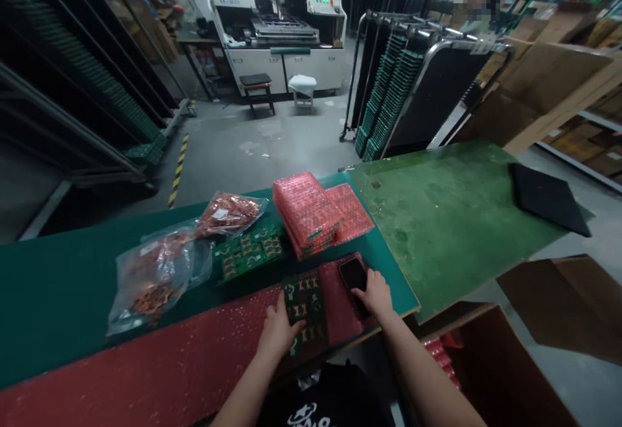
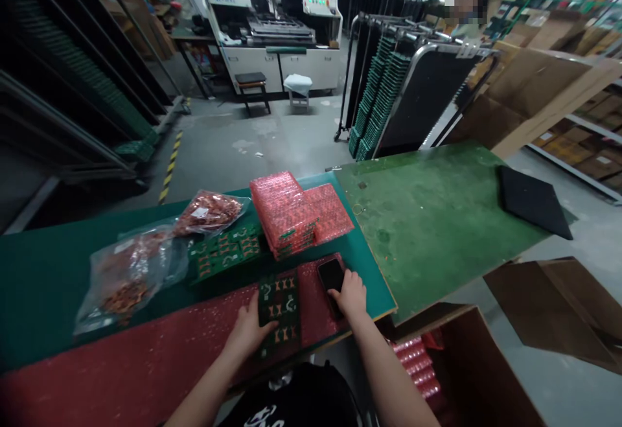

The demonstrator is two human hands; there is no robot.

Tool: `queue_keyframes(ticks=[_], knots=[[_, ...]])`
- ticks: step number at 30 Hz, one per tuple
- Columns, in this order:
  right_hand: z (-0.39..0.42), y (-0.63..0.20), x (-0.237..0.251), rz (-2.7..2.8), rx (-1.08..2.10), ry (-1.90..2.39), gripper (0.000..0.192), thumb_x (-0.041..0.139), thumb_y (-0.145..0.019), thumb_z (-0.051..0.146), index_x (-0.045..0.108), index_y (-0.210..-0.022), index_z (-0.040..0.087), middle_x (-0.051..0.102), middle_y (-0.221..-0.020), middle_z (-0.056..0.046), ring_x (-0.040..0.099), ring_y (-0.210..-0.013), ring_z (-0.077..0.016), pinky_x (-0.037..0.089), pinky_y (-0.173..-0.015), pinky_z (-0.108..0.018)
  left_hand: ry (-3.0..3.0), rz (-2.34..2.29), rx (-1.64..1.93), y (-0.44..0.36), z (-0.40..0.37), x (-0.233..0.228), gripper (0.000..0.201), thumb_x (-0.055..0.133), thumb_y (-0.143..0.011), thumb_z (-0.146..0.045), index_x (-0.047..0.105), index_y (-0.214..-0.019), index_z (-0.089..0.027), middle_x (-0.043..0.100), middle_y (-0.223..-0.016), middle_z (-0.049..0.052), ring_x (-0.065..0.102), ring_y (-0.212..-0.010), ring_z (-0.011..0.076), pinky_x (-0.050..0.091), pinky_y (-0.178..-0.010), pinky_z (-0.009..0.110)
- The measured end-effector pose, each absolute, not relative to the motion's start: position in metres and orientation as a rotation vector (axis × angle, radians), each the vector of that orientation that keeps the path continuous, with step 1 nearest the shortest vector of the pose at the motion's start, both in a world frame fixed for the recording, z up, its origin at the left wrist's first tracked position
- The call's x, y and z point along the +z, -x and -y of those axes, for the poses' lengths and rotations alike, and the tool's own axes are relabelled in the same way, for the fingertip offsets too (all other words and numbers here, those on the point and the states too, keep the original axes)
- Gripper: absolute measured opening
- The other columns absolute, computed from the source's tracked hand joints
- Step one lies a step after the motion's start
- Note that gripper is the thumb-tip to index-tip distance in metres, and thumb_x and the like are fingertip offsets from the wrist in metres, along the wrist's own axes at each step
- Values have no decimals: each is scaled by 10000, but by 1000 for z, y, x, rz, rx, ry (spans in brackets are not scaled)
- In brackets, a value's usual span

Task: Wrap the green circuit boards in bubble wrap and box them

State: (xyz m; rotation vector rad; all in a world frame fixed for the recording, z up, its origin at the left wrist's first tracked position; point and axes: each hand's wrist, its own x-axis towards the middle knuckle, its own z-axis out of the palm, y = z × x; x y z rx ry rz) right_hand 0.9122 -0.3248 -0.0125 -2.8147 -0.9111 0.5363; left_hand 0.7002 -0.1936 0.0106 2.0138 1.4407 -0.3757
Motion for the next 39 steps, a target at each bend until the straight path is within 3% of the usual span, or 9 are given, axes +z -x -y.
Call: queue_keyframes(ticks=[3,5,9,12,15,18,27,33,39], knots=[[324,-922,-20,828,629,2751,516,692,-673,377,479,-1078,139,533,-1066,-139,519,-1030,-292,414,-812,-355,-1908,-1404,-190,-696,190,2,755,601,-693,-171,222,-1342,-95,486,-1156,171,536,-1077,255,426,-872,316],[325,-929,-25,767,707,2668,490,711,-648,352,486,-1030,142,542,-1056,-129,534,-1006,-268,417,-813,-328,-1792,-1383,-109,-693,186,-6,615,574,-696,-162,312,-1246,-76,564,-1051,137,594,-944,215,457,-794,289],[328,-943,-27,636,771,2504,408,703,-651,272,486,-975,151,556,-1055,-106,552,-973,-226,412,-818,-301,-1640,-1332,-52,-688,178,-18,248,570,-684,-280,491,-873,-141,594,-716,28,597,-685,185,452,-623,270],[332,-951,-23,594,762,2465,361,697,-652,241,485,-930,152,580,-982,-80,568,-919,-210,419,-783,-297,-1489,-1208,66,-686,179,-17,319,617,-586,-442,504,-700,-167,593,-676,24,593,-694,184,456,-641,267],[334,-957,-20,586,789,2419,316,698,-639,216,484,-865,159,596,-858,-32,578,-817,-181,428,-718,-279,-1285,-1104,153,-687,185,-13,500,605,-508,-599,535,-734,-159,618,-719,36,593,-705,181,469,-657,274],[335,-963,-21,595,821,2342,293,696,-633,202,485,-833,167,595,-814,0,570,-773,-155,427,-688,-260,-1168,-1063,155,-694,193,-15,562,605,-494,-619,534,-801,-153,635,-766,45,596,-702,178,473,-631,272],[337,-1015,-25,595,923,2164,319,722,-535,171,480,-743,165,529,-685,44,532,-707,-153,424,-668,-274,-1673,-1342,-36,-717,197,-17,125,492,-748,-273,546,-762,-161,659,-817,78,623,-818,214,454,-714,286],[358,-1033,-27,433,1040,1957,348,624,-677,255,462,-968,156,633,-862,-28,614,-786,-175,496,-699,-305,-2056,-1412,-403,-725,204,4,252,432,-847,-311,586,-933,-131,658,-971,135,612,-936,262,420,-736,304],[377,-1045,-34,349,914,2178,332,665,-626,223,470,-888,163,620,-870,-67,616,-830,-215,485,-750,-334,-2101,-1425,-545,-730,204,10,306,445,-850,-382,587,-931,-123,664,-956,130,615,-916,263,406,-701,286]])
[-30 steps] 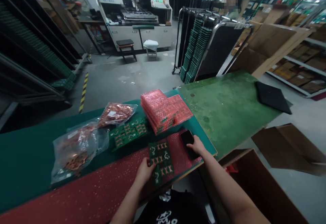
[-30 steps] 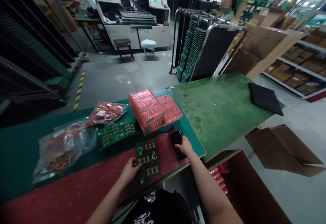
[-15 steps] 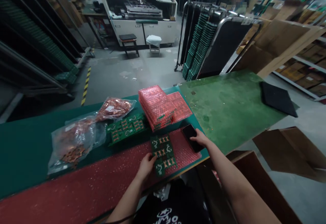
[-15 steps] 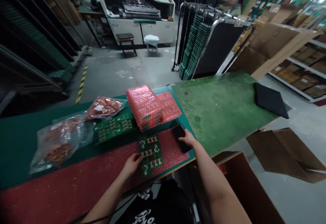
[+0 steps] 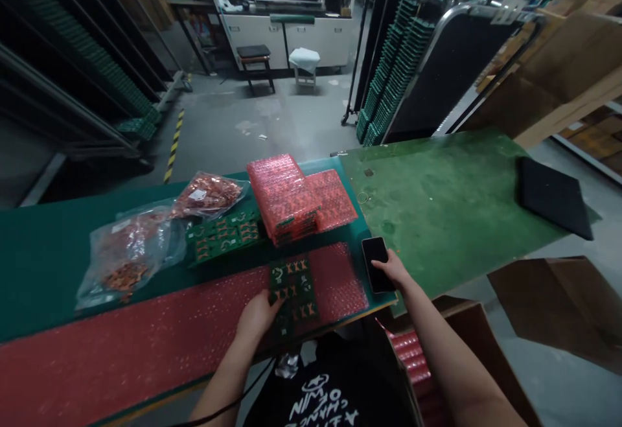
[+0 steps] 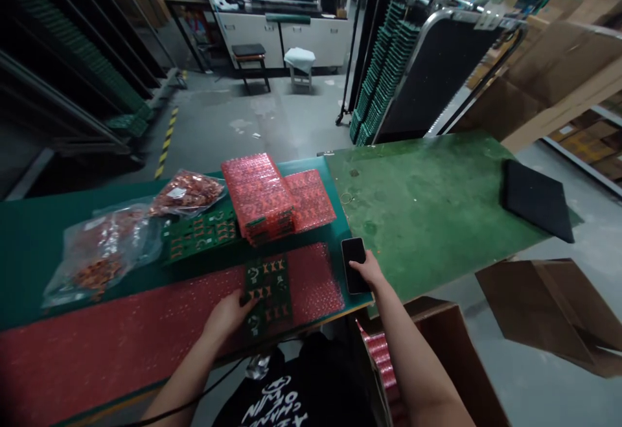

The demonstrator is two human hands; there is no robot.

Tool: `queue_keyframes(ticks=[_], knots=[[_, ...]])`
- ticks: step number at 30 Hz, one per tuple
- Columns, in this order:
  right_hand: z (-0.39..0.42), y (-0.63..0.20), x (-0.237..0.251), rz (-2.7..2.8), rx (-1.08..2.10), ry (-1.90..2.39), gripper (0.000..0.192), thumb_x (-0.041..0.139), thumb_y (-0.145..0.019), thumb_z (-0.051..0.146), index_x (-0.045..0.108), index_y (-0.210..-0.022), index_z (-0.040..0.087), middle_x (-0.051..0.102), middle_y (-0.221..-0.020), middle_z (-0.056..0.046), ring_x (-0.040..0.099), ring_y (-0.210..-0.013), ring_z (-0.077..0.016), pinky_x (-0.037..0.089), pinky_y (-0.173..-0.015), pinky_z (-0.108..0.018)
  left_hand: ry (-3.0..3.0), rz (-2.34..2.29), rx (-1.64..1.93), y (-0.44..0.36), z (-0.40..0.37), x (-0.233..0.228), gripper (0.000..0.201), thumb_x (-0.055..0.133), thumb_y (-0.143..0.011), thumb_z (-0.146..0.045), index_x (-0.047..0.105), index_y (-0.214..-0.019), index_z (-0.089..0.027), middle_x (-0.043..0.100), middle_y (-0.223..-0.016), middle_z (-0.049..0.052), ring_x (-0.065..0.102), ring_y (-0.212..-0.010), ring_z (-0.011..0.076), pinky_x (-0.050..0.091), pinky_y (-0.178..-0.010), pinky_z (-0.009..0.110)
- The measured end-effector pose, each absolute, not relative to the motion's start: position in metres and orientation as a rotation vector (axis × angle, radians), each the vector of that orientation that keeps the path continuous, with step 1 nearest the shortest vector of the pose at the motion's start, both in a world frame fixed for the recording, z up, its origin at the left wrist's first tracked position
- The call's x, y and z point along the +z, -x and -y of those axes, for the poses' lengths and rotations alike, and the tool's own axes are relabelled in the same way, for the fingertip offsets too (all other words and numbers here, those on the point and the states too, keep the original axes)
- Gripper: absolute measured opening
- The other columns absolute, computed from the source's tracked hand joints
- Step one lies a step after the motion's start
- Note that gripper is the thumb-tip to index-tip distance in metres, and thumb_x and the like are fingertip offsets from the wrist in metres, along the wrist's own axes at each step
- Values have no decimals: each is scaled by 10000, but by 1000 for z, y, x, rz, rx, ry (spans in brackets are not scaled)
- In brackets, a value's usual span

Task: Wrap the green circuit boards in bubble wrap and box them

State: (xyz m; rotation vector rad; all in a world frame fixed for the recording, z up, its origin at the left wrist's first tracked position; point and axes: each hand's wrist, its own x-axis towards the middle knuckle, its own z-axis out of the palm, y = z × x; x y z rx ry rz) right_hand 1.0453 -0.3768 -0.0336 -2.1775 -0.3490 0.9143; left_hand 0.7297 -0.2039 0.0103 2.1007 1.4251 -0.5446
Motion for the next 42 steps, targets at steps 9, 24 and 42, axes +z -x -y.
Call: queue_keyframes(ticks=[9,24,42], knots=[[374,-1039,-40,533,801,2349,415,672,-650,277,448,-984,175,613,-991,-89,610,-914,-220,460,-780,-315,-1905,-1188,-400,-729,196,8,204,514,-770,-194,642,-921,-145,679,-1000,79,623,-919,204,432,-783,237],[394,-1035,-32,235,1007,1868,316,584,-711,403,485,-922,189,662,-858,-45,638,-794,-211,522,-704,-359,-2190,-1388,-667,-737,212,15,403,438,-847,-406,623,-983,-75,585,-1056,200,591,-952,291,442,-793,339],[438,-998,-22,-134,1082,1338,416,741,-603,399,530,-905,206,667,-804,-18,636,-762,-197,506,-778,-345,-2609,-686,-188,-833,304,-8,784,698,-672,-323,358,-1357,-151,223,-1465,168,167,-1348,352,113,-1103,525]])
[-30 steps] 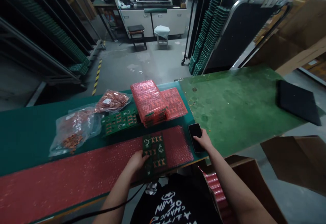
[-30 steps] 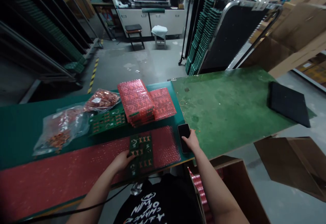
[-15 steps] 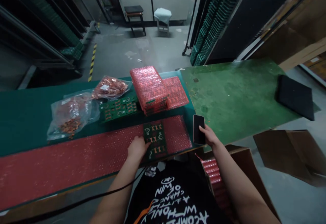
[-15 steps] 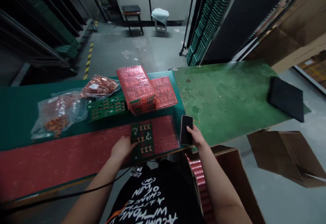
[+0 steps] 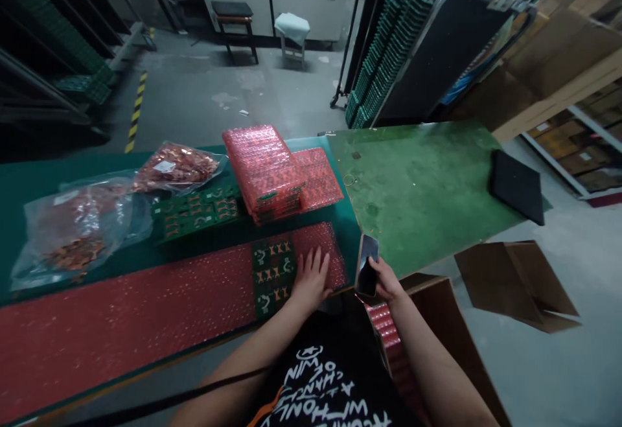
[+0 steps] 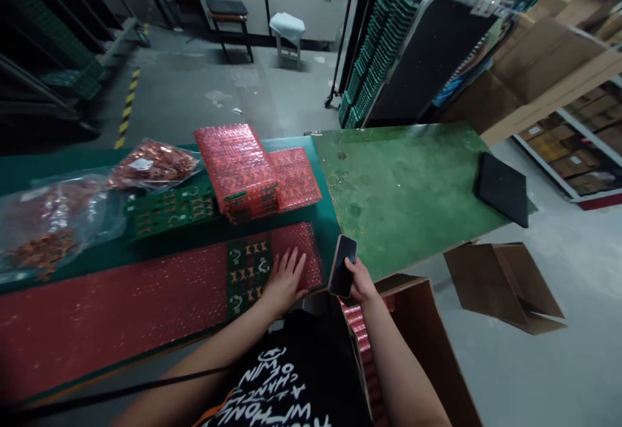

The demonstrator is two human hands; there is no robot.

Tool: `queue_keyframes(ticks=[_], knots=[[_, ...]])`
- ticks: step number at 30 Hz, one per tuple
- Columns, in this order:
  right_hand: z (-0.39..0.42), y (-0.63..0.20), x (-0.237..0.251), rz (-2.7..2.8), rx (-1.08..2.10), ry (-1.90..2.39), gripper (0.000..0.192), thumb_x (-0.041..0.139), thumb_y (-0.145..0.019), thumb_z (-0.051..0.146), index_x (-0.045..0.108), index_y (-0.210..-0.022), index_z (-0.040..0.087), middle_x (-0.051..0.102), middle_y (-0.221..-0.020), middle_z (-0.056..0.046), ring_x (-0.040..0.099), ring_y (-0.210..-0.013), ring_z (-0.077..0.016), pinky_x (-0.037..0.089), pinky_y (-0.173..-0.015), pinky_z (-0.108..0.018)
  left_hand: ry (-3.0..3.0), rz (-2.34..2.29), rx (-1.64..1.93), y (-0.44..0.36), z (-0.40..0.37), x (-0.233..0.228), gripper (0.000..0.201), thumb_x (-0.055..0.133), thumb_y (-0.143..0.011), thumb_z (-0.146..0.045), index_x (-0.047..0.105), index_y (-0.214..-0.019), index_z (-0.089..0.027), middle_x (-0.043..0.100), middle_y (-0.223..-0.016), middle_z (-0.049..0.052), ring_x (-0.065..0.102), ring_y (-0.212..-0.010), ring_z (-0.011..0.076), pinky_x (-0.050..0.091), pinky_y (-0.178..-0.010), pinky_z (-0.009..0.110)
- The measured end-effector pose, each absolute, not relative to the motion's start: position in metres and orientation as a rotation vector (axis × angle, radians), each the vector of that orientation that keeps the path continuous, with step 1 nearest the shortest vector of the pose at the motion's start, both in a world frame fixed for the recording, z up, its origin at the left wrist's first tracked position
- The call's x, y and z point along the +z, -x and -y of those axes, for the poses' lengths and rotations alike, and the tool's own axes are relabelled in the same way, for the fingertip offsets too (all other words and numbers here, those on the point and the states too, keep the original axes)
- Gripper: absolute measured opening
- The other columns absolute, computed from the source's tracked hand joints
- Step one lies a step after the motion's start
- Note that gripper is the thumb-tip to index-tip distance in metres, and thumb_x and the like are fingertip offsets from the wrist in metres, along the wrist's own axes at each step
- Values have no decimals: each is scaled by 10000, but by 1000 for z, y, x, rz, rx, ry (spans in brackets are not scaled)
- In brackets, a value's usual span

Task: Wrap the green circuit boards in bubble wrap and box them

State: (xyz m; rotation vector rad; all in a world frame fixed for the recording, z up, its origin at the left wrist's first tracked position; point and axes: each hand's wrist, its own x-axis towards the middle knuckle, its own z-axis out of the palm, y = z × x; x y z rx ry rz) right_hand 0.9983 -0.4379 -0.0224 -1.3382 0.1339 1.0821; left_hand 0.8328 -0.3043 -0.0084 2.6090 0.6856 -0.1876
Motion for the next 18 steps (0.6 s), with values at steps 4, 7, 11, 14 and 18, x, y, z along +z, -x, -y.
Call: queue_keyframes(ticks=[4,7,11,14,18], knots=[[435,-994,-18,-151,1107,1257,416,773,-592,355,542,-904,204,670,-786,-1,628,-706,-173,505,-703,-307,-2648,-580,-211,-826,297,-14,510,566,-791,-282,465,-1266,-126,342,-1412,164,281,-1317,297,250,-1083,454],[430,-993,-16,-134,1110,1269,418,772,-600,353,553,-922,202,676,-796,-7,629,-705,-179,503,-695,-315,-2711,-479,-256,-821,295,-14,650,700,-688,-337,462,-1256,-129,371,-1390,162,330,-1276,321,299,-1050,466],[423,-996,-15,-92,1096,1339,445,771,-588,371,558,-942,205,680,-826,-13,633,-728,-190,504,-704,-329,-2712,-476,-241,-819,295,-11,353,609,-776,-264,556,-1106,-150,530,-1195,117,477,-1091,272,424,-906,406],[420,-1003,-16,-77,1080,1433,446,766,-571,392,546,-910,204,676,-805,-12,630,-723,-189,503,-686,-321,-2695,-497,-263,-814,293,-12,155,457,-849,-174,598,-913,-160,577,-990,86,517,-952,218,446,-824,347],[416,-1012,-24,-40,997,1632,396,723,-578,394,521,-858,199,655,-745,-7,620,-696,-190,502,-647,-320,-2640,-462,-231,-808,294,-13,136,498,-840,-237,574,-925,-163,559,-999,75,499,-956,206,433,-833,323]])
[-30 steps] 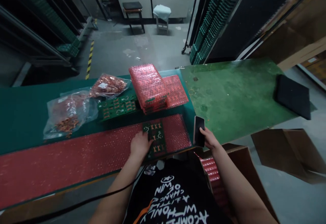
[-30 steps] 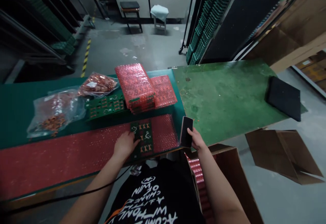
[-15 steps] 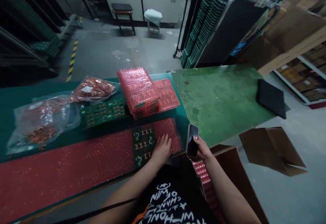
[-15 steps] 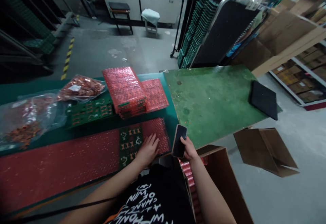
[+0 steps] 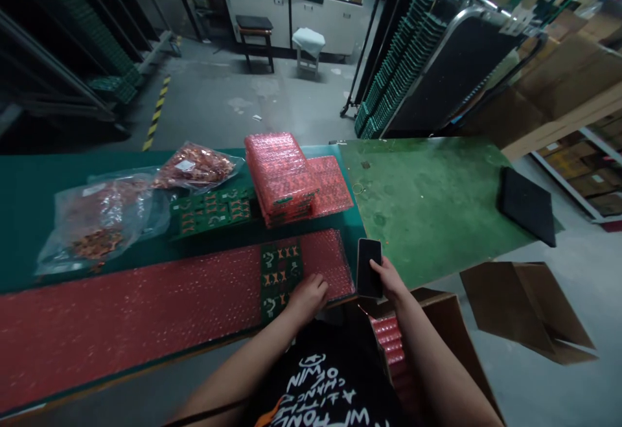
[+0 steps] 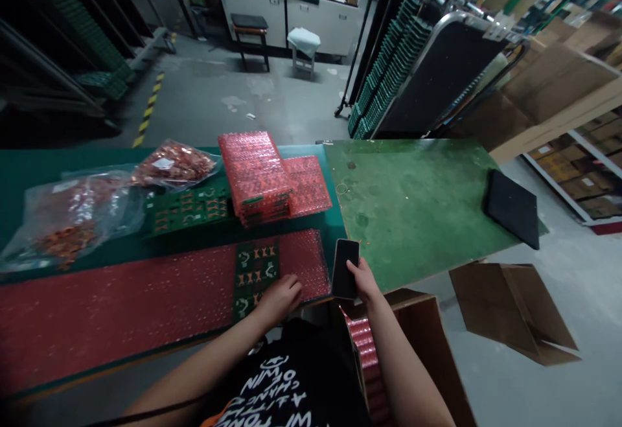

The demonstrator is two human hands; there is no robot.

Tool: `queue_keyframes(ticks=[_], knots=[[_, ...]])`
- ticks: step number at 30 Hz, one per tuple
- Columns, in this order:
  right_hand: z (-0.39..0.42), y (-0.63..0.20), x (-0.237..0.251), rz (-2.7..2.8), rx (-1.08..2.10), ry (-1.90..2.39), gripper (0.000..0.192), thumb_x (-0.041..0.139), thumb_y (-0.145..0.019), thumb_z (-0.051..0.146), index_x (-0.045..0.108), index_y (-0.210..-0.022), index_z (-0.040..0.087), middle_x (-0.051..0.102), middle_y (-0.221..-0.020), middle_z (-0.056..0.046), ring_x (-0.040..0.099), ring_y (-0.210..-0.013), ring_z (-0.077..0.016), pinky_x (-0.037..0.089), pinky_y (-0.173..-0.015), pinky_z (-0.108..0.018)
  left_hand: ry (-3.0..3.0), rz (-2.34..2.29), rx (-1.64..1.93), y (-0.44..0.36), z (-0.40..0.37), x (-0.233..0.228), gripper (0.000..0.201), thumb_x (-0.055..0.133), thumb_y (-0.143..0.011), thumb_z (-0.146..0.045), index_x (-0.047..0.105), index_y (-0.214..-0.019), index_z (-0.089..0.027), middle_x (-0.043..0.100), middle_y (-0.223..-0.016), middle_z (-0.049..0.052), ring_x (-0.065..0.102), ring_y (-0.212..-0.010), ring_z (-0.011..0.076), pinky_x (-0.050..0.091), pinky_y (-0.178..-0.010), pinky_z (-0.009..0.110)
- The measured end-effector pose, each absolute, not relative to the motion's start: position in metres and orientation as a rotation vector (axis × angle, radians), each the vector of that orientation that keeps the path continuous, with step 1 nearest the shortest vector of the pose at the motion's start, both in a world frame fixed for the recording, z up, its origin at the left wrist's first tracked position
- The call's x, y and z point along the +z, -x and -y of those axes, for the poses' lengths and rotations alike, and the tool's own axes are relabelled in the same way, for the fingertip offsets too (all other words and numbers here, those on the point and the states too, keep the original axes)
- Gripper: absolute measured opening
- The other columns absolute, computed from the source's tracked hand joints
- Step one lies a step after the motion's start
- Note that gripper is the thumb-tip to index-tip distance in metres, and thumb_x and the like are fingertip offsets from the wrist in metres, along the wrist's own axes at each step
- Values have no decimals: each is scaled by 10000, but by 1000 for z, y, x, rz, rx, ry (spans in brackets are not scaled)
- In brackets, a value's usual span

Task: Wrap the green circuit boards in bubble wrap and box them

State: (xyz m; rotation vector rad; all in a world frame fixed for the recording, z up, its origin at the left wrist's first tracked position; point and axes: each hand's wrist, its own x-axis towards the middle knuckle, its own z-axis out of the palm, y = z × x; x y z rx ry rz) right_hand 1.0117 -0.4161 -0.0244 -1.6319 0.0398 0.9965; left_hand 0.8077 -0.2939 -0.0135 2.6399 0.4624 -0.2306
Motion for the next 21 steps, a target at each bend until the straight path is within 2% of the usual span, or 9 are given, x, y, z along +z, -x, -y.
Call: queue_keyframes(ticks=[3,4,8,11,14,17,21], knots=[[415,-1017,-33,-9,920,1765,339,697,-576,352,511,-814,199,637,-720,-3,610,-689,-190,496,-629,-313,-2632,-476,-137,-814,299,-15,506,679,-699,-401,504,-1109,-160,483,-1181,111,444,-1059,269,403,-901,399],[414,-1018,-35,0,907,1786,326,690,-577,341,510,-809,199,635,-723,-4,607,-692,-189,493,-630,-311,-2645,-483,-146,-818,301,-15,547,696,-680,-400,493,-1126,-155,469,-1196,126,439,-1066,286,404,-895,421],[416,-1020,-39,51,884,1827,302,659,-590,333,521,-822,197,635,-749,-9,605,-724,-189,489,-659,-307,-2693,-469,-253,-833,305,-16,173,481,-824,-175,545,-980,-134,535,-1034,136,500,-977,269,445,-794,400],[419,-1022,-40,75,879,1845,307,650,-594,339,517,-832,199,633,-764,-11,603,-743,-193,486,-673,-310,-2599,-505,-258,-834,302,-13,206,382,-825,-78,549,-931,-133,558,-986,131,524,-956,251,454,-765,364],[422,-1025,-37,82,885,1853,308,646,-601,351,511,-832,200,630,-765,-15,601,-745,-200,485,-669,-317,-2407,-652,-136,-822,296,-8,168,388,-831,-120,529,-916,-156,567,-980,94,548,-909,200,452,-761,310],[416,-1021,-33,147,939,1818,300,632,-628,368,513,-847,201,638,-798,-18,605,-767,-199,489,-688,-319,-2057,-805,189,-798,289,-8,125,396,-826,-214,502,-883,-181,574,-893,49,556,-822,161,448,-753,287],[387,-997,-40,431,1067,1836,238,540,-718,346,503,-905,203,643,-890,-20,605,-845,-183,490,-754,-316,-1676,-926,486,-764,288,-18,256,401,-814,-395,489,-916,-177,582,-858,56,569,-777,178,474,-706,312]])
